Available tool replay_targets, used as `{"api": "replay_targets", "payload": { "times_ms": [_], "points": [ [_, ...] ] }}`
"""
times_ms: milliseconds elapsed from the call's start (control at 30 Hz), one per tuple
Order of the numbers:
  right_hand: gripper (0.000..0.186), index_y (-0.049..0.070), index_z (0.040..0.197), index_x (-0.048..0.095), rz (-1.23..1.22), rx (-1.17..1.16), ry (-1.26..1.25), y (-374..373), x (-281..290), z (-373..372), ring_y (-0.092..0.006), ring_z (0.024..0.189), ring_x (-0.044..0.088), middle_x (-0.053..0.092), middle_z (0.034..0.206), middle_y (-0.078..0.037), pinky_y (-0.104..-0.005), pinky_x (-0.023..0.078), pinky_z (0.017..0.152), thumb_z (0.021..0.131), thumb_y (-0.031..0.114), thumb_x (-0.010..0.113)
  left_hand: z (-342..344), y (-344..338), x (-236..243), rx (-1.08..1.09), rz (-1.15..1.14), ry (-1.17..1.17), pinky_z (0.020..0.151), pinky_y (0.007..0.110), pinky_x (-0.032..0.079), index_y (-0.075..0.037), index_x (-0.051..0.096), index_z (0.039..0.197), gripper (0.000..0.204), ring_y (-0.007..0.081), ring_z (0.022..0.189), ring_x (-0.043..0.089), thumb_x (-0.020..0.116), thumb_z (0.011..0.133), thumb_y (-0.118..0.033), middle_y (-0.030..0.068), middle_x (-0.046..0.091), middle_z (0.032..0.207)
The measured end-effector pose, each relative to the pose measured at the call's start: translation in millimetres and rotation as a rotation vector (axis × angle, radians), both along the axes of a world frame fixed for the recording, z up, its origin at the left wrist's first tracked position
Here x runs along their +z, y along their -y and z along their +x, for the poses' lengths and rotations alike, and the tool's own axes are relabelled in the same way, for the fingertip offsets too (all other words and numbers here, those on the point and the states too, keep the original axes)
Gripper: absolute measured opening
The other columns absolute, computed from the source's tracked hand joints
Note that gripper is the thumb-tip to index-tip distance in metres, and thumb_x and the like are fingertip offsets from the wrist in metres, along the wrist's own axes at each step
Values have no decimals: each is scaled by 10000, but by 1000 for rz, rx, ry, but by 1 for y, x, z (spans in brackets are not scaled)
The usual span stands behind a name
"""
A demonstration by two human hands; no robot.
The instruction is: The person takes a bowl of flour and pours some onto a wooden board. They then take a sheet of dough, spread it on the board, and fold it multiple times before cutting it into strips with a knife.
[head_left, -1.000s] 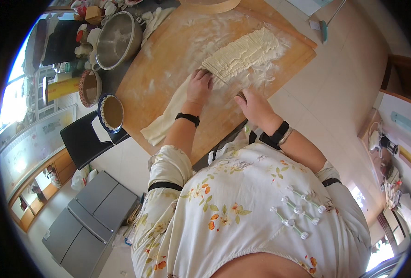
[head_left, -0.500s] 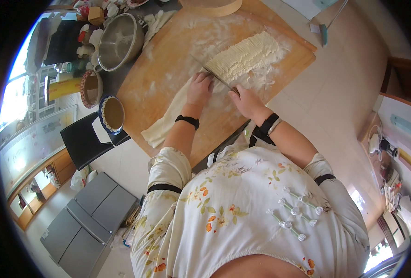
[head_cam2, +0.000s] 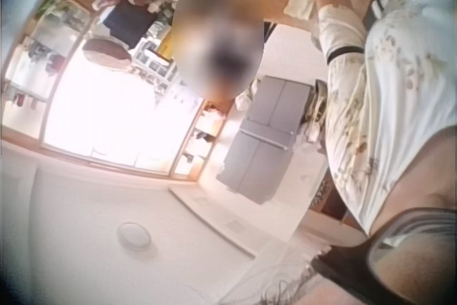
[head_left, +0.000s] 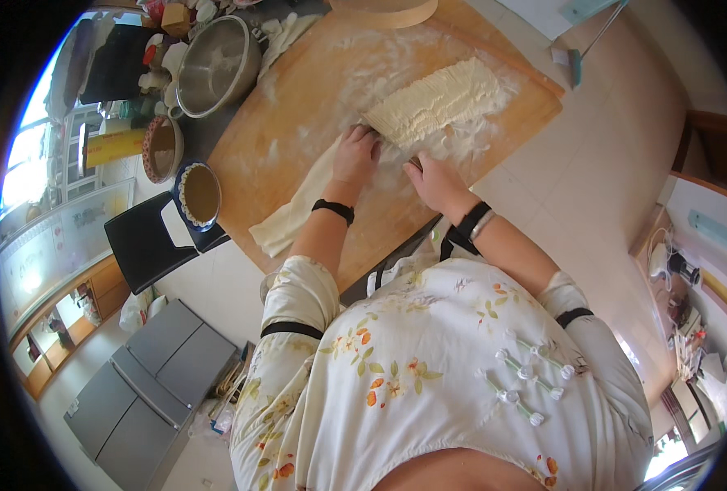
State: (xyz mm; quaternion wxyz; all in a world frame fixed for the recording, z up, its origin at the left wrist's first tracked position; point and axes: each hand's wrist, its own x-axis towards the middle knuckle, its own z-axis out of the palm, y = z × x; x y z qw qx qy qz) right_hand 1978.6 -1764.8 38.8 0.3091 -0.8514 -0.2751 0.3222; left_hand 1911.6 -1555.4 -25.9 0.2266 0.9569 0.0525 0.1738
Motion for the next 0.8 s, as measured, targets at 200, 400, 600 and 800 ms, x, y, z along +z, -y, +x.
{"api": "replay_targets", "payload": {
  "times_ms": [200,400,600,800],
  "points": [
    [383,-22,1028,576,102,-20,-28,14,-6,-1,-501,892,633,672,896,-306,-557,498,765,1017,357,529,-4,0,-2,28,-26,7,915,399,526,-83,719,953,185,314,1056,603,719,768,-84,72,685,1036],
    [402,-27,1052,585,-31,49,13,20,26,-7,-502,875,642,674,892,-309,-552,502,774,1022,368,514,-5,-4,-6,16,0,3,907,387,532,-88,723,932,178,303,1044,607,722,754,-81,59,689,1026],
    [403,-28,1038,577,-7,37,14,-3,3,1,-500,883,643,674,885,-309,-555,502,778,1021,370,515,-2,-1,1,20,-47,-36,931,407,519,-83,744,945,149,313,1060,616,718,799,-100,72,698,1050],
    [411,-34,1024,572,169,-30,27,0,-13,2,-507,857,632,671,868,-305,-556,497,764,1016,374,526,-12,-5,-2,15,-32,23,919,396,525,-85,727,953,195,307,1046,611,728,758,-91,71,693,1053]
  ]
}}
